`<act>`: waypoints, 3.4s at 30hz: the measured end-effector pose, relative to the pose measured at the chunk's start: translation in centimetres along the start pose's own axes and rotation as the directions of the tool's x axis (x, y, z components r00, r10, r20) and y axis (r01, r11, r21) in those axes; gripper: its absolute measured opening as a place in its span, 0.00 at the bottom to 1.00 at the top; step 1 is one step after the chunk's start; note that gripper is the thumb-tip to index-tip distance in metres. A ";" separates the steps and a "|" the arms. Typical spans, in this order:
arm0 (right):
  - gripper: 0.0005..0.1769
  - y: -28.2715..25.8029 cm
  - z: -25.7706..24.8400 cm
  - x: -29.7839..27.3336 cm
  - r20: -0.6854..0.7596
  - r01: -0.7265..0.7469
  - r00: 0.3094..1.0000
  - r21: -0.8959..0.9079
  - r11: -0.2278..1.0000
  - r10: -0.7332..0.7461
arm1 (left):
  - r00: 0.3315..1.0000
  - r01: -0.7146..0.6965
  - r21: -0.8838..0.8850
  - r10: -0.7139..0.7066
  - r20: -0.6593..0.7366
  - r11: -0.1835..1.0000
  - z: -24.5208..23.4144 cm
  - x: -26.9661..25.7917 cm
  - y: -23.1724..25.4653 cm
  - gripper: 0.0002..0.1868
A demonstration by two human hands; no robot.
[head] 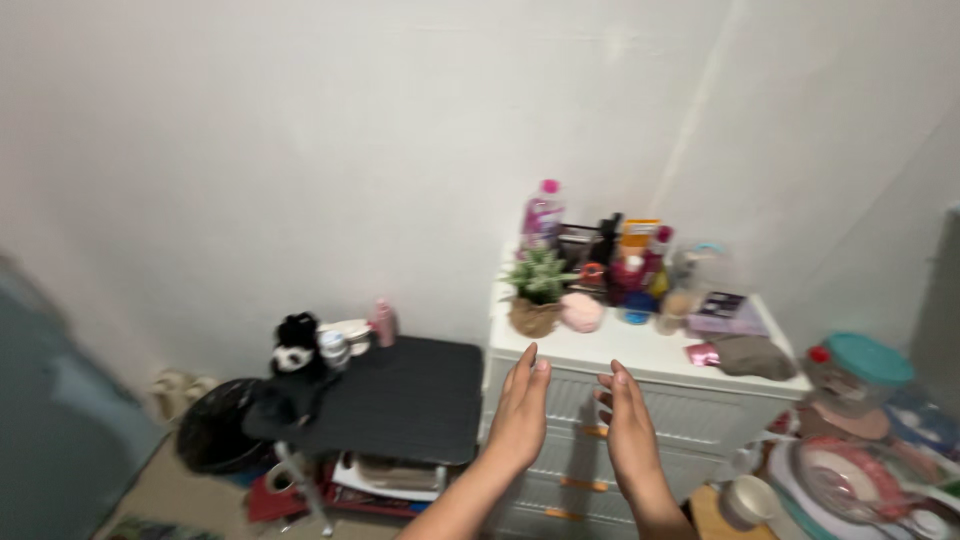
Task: The person moves various personal care items and a cable from a small black table to a white plastic drawer unit. They pick up a jar, a dark bottle, a pink bottle, a black cable, and small white jars, placing them on the drawer unit one by one.
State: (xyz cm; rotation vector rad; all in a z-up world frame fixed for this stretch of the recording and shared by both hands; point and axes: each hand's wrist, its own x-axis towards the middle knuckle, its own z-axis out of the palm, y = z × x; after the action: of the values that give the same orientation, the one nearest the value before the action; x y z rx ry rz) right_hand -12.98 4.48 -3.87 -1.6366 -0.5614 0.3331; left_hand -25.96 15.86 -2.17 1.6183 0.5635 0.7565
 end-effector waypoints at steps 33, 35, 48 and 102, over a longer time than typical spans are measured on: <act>0.39 -7.0 36.5 -12.9 0.721 0.084 0.673 0.144 0.986 -0.163 | 0.639 0.076 0.067 0.004 -0.770 0.995 -34.5 -16.6 -1.1 0.39; 0.39 -7.0 36.4 -12.9 0.726 0.057 0.674 0.136 0.989 -0.139 | 0.634 0.114 0.052 -0.033 -0.772 0.992 -34.4 -16.7 -1.0 0.39; 0.39 -6.8 38.7 -11.7 0.693 0.100 0.703 0.126 0.987 -0.159 | 0.669 0.109 -0.014 -0.083 -0.739 0.994 -36.6 -15.0 -0.7 0.40; 0.38 -6.9 56.2 4.9 0.642 0.068 0.766 -0.011 0.998 -0.045 | 0.767 0.174 -0.075 -0.183 -0.615 0.982 -52.1 6.9 -6.2 0.38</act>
State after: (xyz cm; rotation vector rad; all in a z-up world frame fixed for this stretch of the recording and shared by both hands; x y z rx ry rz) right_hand -39.31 54.79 -4.84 -1.5108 -1.1380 0.8634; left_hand -59.54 56.72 -2.66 1.2517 1.1685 1.1530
